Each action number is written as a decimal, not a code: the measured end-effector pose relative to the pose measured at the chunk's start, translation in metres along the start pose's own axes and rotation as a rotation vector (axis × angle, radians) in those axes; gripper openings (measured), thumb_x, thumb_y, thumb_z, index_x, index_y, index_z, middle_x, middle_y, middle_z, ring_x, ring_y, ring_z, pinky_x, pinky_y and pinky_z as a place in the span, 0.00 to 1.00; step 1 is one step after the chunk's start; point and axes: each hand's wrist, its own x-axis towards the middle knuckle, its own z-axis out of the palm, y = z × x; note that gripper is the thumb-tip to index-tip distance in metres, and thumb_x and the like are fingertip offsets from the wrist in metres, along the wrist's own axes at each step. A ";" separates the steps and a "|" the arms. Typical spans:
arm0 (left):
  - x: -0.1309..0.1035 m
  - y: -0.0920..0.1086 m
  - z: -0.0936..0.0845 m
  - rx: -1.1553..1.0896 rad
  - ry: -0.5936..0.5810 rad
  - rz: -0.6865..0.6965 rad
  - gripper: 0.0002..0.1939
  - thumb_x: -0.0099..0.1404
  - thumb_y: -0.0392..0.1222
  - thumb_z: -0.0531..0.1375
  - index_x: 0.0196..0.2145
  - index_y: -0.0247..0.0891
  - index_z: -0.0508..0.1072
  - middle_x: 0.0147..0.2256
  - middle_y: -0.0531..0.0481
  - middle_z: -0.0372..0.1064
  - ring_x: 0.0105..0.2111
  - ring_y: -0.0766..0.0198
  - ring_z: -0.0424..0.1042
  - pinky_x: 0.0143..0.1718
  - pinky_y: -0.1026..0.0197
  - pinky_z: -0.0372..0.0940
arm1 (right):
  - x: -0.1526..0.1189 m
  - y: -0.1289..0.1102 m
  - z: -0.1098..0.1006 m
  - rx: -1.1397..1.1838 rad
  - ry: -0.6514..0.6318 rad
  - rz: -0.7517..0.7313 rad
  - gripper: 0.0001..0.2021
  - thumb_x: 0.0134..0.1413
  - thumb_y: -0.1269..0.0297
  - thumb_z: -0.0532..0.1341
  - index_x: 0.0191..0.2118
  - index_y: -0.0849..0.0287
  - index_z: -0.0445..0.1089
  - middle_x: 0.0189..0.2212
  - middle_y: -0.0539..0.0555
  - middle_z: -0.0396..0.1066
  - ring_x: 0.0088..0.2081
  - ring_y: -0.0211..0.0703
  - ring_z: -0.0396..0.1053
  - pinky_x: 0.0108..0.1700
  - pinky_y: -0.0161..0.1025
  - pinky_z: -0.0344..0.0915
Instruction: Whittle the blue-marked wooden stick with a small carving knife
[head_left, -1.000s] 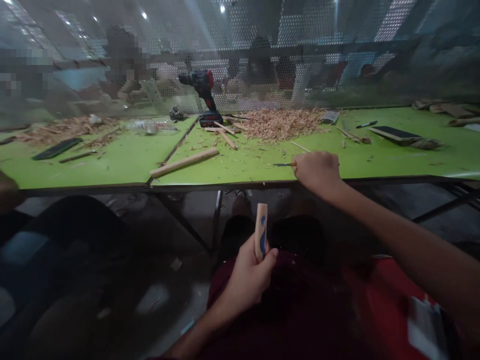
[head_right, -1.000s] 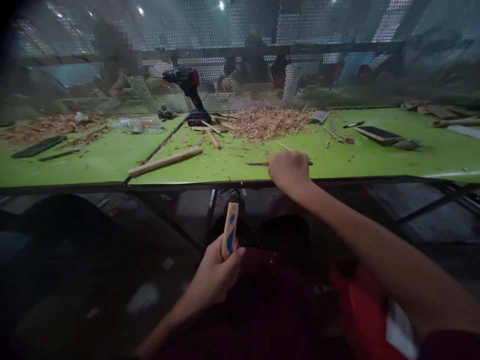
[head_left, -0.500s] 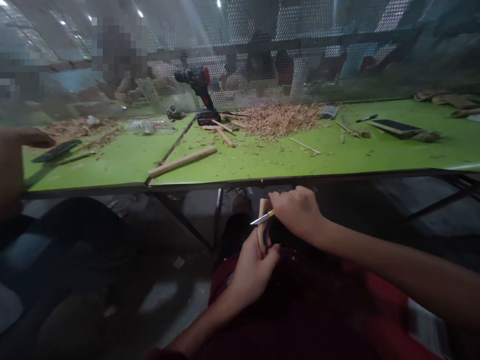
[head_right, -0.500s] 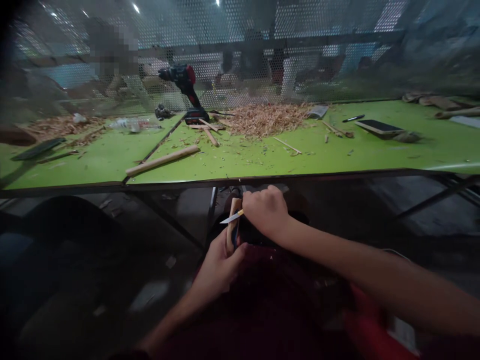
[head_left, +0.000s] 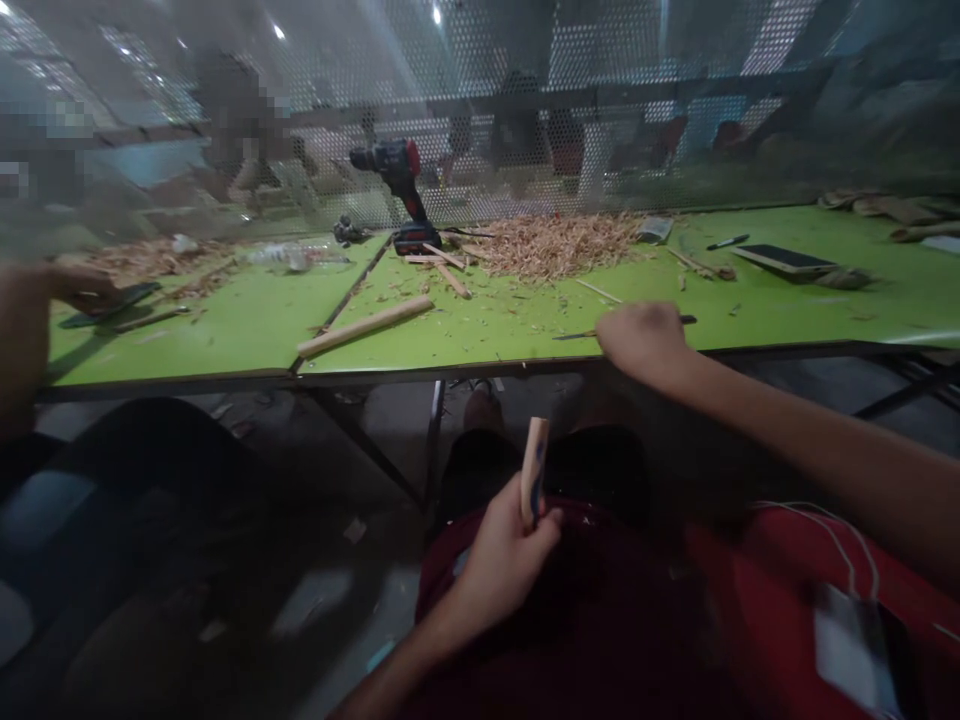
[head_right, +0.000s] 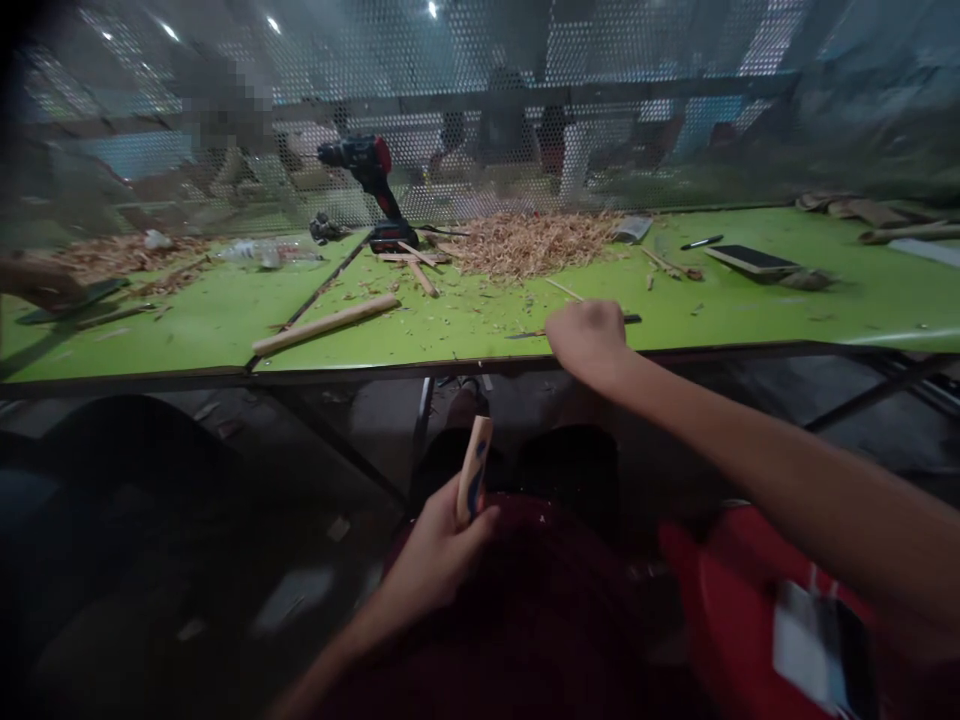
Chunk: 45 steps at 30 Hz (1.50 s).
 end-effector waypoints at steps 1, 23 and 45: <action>0.002 -0.001 0.000 -0.026 0.005 -0.019 0.12 0.61 0.40 0.61 0.29 0.40 0.58 0.22 0.59 0.51 0.20 0.72 0.49 0.20 0.69 0.47 | -0.006 0.000 -0.005 -0.066 -0.045 0.031 0.11 0.54 0.76 0.57 0.27 0.66 0.77 0.22 0.64 0.73 0.29 0.53 0.73 0.31 0.42 0.58; 0.005 0.023 -0.007 -0.397 0.029 -0.133 0.24 0.55 0.50 0.66 0.31 0.43 0.52 0.14 0.69 0.46 0.11 0.79 0.40 0.10 0.74 0.40 | -0.042 -0.081 0.038 0.093 0.045 -0.181 0.18 0.65 0.71 0.47 0.35 0.65 0.75 0.23 0.60 0.74 0.26 0.43 0.71 0.30 0.38 0.51; -0.023 0.041 -0.013 -0.403 0.202 -0.096 0.23 0.54 0.45 0.69 0.30 0.41 0.55 0.17 0.66 0.51 0.12 0.80 0.46 0.12 0.75 0.43 | -0.002 -0.088 -0.002 0.169 0.087 -0.361 0.16 0.60 0.73 0.49 0.37 0.64 0.76 0.27 0.62 0.76 0.34 0.45 0.73 0.35 0.41 0.57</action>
